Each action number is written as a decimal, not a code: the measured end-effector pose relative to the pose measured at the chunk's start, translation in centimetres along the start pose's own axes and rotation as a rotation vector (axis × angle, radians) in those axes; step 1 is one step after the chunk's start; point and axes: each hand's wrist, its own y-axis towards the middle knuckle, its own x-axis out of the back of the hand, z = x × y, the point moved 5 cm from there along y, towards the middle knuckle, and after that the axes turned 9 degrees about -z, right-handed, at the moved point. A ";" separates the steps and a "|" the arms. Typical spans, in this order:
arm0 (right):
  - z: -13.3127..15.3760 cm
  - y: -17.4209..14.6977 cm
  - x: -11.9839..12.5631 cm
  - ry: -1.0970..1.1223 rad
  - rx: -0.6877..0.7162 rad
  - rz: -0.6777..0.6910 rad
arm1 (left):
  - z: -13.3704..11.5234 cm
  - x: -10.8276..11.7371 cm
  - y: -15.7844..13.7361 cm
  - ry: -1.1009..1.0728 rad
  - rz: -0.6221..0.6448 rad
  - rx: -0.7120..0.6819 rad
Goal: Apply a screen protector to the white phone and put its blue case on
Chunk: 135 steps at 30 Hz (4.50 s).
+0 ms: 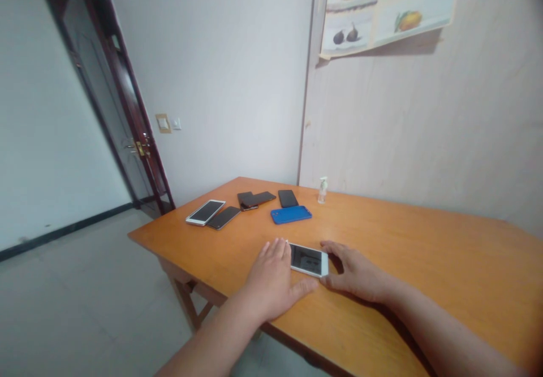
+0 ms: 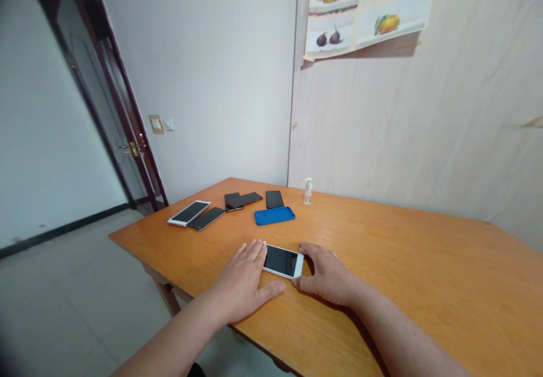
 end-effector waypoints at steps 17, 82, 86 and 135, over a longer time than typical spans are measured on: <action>0.7 0.0 0.5 0.043 0.016 -0.028 | -2.0 0.0 -2.7 -0.023 0.045 -0.135; 1.2 0.6 0.7 -0.120 0.041 -0.037 | -6.4 -1.1 2.0 0.085 0.158 -0.366; 1.1 0.6 0.6 -0.121 0.057 -0.030 | -6.6 -1.2 1.9 0.097 0.132 -0.347; 0.9 0.4 0.5 -0.066 0.067 -0.038 | -4.4 -0.6 -1.8 0.130 0.107 -0.265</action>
